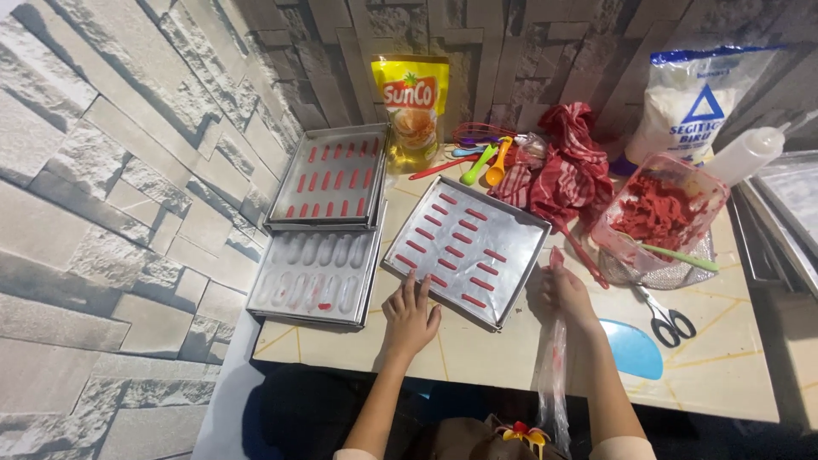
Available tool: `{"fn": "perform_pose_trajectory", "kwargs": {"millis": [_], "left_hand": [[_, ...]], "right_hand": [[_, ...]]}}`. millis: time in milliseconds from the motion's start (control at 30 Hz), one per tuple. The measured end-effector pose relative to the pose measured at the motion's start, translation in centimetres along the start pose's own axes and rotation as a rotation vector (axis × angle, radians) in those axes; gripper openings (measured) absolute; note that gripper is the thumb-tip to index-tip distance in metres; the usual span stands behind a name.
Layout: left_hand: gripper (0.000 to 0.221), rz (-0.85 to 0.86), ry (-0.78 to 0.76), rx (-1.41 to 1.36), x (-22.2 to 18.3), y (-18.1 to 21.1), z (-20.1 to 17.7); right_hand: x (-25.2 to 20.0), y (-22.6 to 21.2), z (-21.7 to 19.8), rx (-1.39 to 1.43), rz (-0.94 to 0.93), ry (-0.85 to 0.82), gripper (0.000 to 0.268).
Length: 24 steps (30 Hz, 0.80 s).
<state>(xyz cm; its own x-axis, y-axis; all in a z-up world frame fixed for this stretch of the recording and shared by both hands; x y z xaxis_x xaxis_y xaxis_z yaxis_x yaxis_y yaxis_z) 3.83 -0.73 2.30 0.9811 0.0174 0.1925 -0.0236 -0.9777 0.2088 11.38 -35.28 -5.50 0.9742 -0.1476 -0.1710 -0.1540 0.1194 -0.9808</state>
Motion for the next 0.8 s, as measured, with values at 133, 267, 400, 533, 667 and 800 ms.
{"fn": "perform_pose_trajectory", "kwargs": {"millis": [133, 267, 400, 533, 667, 800], "left_hand": [[0.072, 0.011, 0.018, 0.038, -0.1, -0.1, 0.6], [0.073, 0.003, 0.055, 0.019, -0.2, 0.0, 0.3], [0.072, 0.008, 0.066, 0.015, -0.1, -0.1, 0.3], [0.071, 0.008, 0.073, -0.01, -0.2, -0.1, 0.5], [0.07, -0.005, 0.01, -0.008, -0.2, -0.3, 0.7], [0.07, -0.006, -0.017, -0.027, -0.2, -0.2, 0.5]], "right_hand": [[0.4, 1.1, -0.1, -0.046, -0.011, -0.009, 0.051], [1.2, 2.1, -0.2, -0.304, -0.016, -0.074, 0.059], [-2.5, -5.4, 2.9, -0.534, -0.032, -0.099, 0.068], [-3.4, -7.1, 3.9, -0.615, -0.032, -0.101, 0.071], [-4.1, -7.8, 4.3, -0.553, -0.033, -0.07, 0.064], [-3.5, -5.9, 3.8, -0.23, -0.004, 0.0, 0.062]]}}
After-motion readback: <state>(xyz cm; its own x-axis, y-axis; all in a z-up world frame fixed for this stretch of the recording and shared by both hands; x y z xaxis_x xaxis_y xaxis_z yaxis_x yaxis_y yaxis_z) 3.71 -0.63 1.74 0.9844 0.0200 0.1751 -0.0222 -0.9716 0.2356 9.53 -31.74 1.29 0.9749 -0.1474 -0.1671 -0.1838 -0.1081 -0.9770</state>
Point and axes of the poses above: each hand's wrist, its own x-axis towards the middle knuckle, its own z-axis out of the palm, y = z × x, the point moved 4 cm from there along x, towards the middle knuckle, and after that the axes turned 9 degrees about -z, right-handed, at the moved point
